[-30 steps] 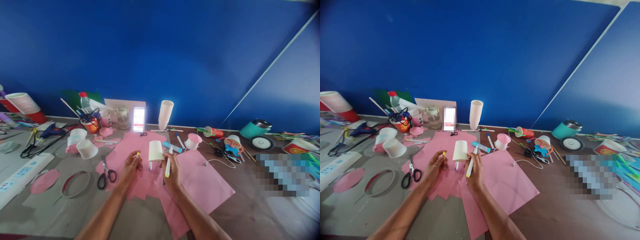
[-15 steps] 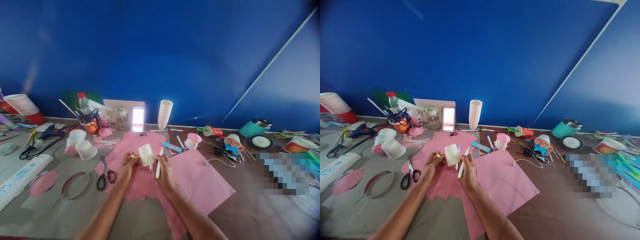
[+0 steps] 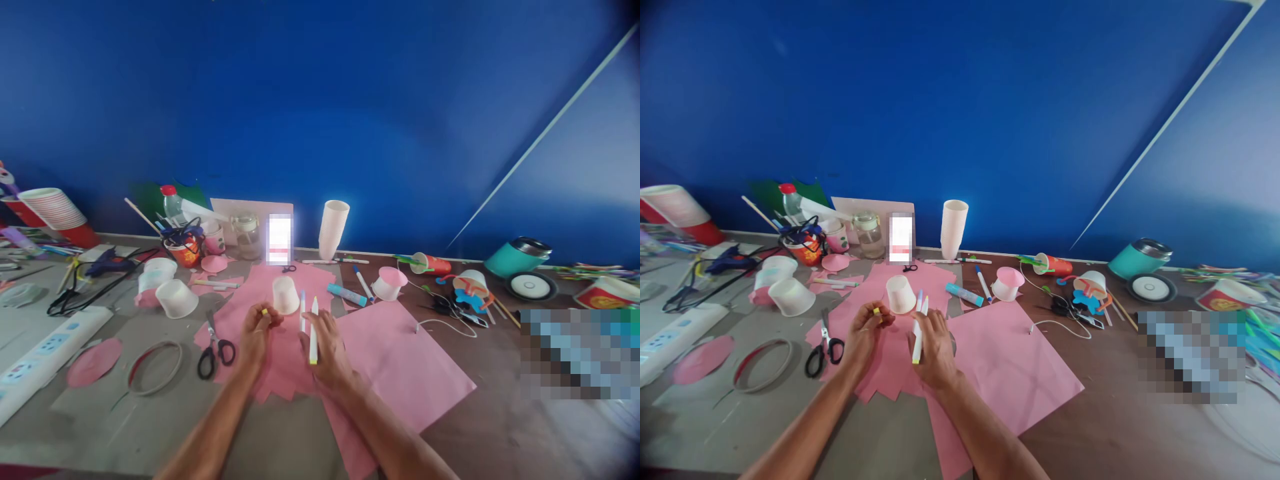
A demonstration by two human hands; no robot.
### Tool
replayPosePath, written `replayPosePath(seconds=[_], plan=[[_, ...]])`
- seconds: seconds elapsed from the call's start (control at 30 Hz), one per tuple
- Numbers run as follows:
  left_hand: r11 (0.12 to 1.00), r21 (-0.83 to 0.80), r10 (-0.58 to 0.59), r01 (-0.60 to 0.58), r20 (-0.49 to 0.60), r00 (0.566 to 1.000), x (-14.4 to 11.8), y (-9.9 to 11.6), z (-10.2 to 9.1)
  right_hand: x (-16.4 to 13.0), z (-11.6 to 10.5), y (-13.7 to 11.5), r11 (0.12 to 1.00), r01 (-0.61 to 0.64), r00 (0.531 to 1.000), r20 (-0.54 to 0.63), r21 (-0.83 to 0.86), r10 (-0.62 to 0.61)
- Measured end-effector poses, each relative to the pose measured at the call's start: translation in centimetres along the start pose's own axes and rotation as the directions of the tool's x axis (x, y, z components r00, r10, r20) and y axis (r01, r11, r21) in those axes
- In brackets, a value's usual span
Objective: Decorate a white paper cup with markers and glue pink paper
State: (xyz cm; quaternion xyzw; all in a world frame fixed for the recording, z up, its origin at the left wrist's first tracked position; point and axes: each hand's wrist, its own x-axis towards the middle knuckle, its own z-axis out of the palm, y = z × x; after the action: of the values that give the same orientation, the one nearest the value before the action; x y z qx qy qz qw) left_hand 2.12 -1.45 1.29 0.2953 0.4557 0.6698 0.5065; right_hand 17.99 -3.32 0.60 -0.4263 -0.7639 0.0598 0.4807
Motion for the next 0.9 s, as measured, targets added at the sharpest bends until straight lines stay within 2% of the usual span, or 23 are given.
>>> replayPosePath(seconds=[0.1, 0.23, 0.37, 0.47, 0.63, 0.9], plan=[[0.999, -0.046, -0.019, 0.021, 0.036, 0.999, -0.3, 0.3, 0.1, -0.3, -0.9, -0.4, 0.997, 0.002, 0.996, -0.093, 0.080, 0.006], [0.984, -0.137, -0.092, 0.109, 0.128, 0.988, -0.5, 0.6, 0.4, -0.6, -1.8, -1.6, 0.967, 0.130, 0.990, -0.080, 0.219, -0.115], [0.952, -0.231, -0.169, 0.201, 0.151, 0.974, -0.4, 0.7, 0.6, -0.8, -1.4, -2.6, 0.950, 0.152, 0.988, -0.079, 0.272, -0.135], [0.945, -0.257, -0.161, 0.204, 0.177, 0.971, -0.3, 0.5, 0.6, -0.8, -1.2, -3.0, 0.915, 0.210, 0.977, -0.054, 0.345, -0.204], [0.955, -0.221, -0.141, 0.198, 0.250, 0.958, -0.5, 0.5, 0.7, -0.4, -1.8, -3.3, 0.905, 0.203, 0.975, 0.008, 0.375, -0.222], [0.931, -0.254, -0.187, 0.261, 0.282, 0.941, -0.7, 1.0, 0.9, -0.5, -1.6, -2.8, 0.915, 0.178, 0.982, -0.004, 0.362, -0.189]])
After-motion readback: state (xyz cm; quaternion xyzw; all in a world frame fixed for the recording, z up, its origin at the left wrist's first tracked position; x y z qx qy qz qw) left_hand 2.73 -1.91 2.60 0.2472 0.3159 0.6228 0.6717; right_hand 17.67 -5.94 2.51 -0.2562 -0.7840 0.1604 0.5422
